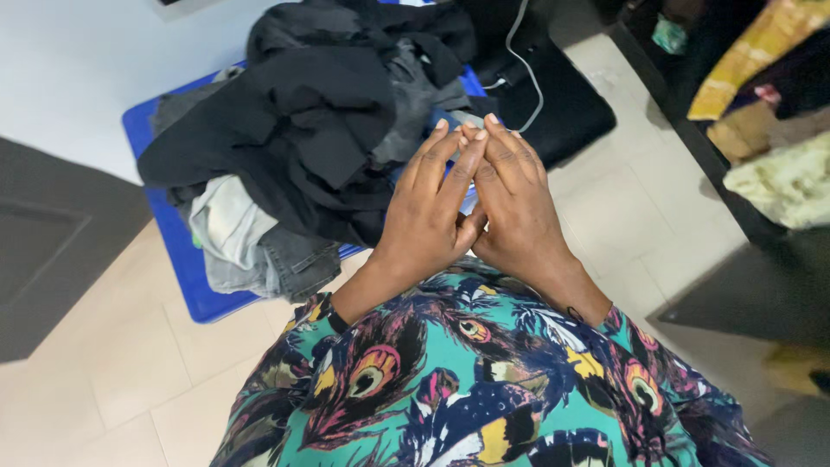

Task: The person picks up individual items of clothing from a pile, spreads them out on a blue table, and layers them on top of each other.

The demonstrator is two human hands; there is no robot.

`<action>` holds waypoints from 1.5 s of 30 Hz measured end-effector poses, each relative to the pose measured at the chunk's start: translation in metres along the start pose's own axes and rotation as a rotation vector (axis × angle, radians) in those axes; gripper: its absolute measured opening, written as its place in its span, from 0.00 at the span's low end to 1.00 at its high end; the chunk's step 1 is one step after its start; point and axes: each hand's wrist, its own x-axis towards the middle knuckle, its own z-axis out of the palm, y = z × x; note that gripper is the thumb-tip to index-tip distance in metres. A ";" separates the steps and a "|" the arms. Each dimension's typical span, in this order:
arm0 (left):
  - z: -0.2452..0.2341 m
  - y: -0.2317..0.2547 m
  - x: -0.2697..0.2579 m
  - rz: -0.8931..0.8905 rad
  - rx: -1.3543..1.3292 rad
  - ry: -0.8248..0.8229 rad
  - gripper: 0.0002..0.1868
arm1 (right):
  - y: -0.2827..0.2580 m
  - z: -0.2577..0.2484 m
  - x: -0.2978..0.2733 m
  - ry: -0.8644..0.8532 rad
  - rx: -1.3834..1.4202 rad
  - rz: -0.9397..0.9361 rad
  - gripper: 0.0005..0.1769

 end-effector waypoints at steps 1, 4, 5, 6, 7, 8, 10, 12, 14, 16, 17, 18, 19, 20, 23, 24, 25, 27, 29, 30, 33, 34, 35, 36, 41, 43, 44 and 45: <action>0.003 0.004 0.001 0.008 -0.025 -0.010 0.40 | 0.001 -0.004 -0.005 0.007 -0.003 0.018 0.34; 0.012 0.011 0.007 0.029 -0.073 -0.046 0.40 | 0.006 -0.013 -0.015 0.026 -0.048 0.068 0.33; 0.016 0.014 0.010 0.040 -0.084 -0.051 0.40 | 0.009 -0.017 -0.019 0.030 -0.059 0.080 0.33; 0.020 0.016 0.013 0.042 -0.090 -0.057 0.40 | 0.013 -0.020 -0.021 0.043 -0.038 0.090 0.34; 0.026 0.019 0.017 0.043 -0.096 -0.063 0.39 | 0.017 -0.025 -0.024 0.055 -0.018 0.099 0.34; 0.033 0.022 0.021 0.053 -0.104 -0.063 0.39 | 0.022 -0.029 -0.027 0.059 -0.029 0.104 0.34; 0.047 0.029 0.029 0.063 -0.113 -0.060 0.40 | 0.032 -0.037 -0.032 0.055 -0.056 0.144 0.35; 0.062 0.034 0.038 0.084 -0.135 -0.063 0.40 | 0.046 -0.047 -0.038 0.062 -0.064 0.151 0.35; 0.078 0.041 0.045 0.104 -0.161 -0.066 0.40 | 0.058 -0.057 -0.046 0.067 -0.074 0.159 0.35; 0.094 0.051 0.054 0.072 -0.187 -0.117 0.42 | 0.072 -0.068 -0.052 0.083 -0.079 0.165 0.35; 0.102 0.055 0.061 0.078 -0.195 -0.114 0.42 | 0.079 -0.074 -0.055 0.084 -0.089 0.166 0.35; 0.110 0.058 0.067 0.098 -0.208 -0.115 0.42 | 0.086 -0.080 -0.058 0.087 -0.093 0.170 0.36; 0.118 0.062 0.073 0.118 -0.220 -0.115 0.42 | 0.094 -0.086 -0.061 0.090 -0.097 0.173 0.37; 0.125 0.067 0.078 0.125 -0.230 -0.116 0.42 | 0.100 -0.092 -0.065 0.092 -0.107 0.179 0.37; 0.145 0.081 0.091 0.158 -0.244 -0.146 0.43 | 0.116 -0.109 -0.078 0.112 -0.108 0.199 0.36; 0.152 0.085 0.096 0.173 -0.251 -0.159 0.43 | 0.122 -0.115 -0.082 0.110 -0.119 0.205 0.37; 0.158 0.089 0.101 0.188 -0.259 -0.172 0.43 | 0.127 -0.121 -0.085 0.109 -0.130 0.211 0.38; 0.174 0.099 0.111 0.205 -0.284 -0.196 0.44 | 0.135 -0.132 -0.094 0.121 -0.161 0.239 0.38; 0.188 0.105 0.118 0.219 -0.306 -0.223 0.44 | 0.142 -0.140 -0.103 0.132 -0.186 0.268 0.38; 0.195 0.107 0.122 0.242 -0.328 -0.239 0.44 | 0.146 -0.145 -0.107 0.132 -0.186 0.279 0.39; 0.215 0.112 0.135 0.292 -0.364 -0.283 0.44 | 0.158 -0.154 -0.116 0.138 -0.196 0.335 0.40; 0.222 0.113 0.139 0.307 -0.365 -0.302 0.44 | 0.163 -0.156 -0.118 0.137 -0.194 0.366 0.40; 0.228 0.114 0.144 0.320 -0.376 -0.310 0.44 | 0.167 -0.158 -0.120 0.144 -0.205 0.379 0.40; 0.235 0.113 0.148 0.326 -0.400 -0.331 0.44 | 0.172 -0.159 -0.122 0.152 -0.199 0.404 0.40; 0.269 0.109 0.180 0.404 -0.446 -0.375 0.47 | 0.203 -0.168 -0.119 0.187 -0.248 0.473 0.41; 0.283 0.108 0.197 0.442 -0.468 -0.368 0.46 | 0.217 -0.175 -0.116 0.202 -0.263 0.486 0.42; 0.291 0.106 0.207 0.463 -0.478 -0.371 0.46 | 0.225 -0.178 -0.112 0.215 -0.281 0.495 0.42; 0.298 0.105 0.218 0.481 -0.506 -0.383 0.47 | 0.233 -0.182 -0.109 0.218 -0.297 0.493 0.42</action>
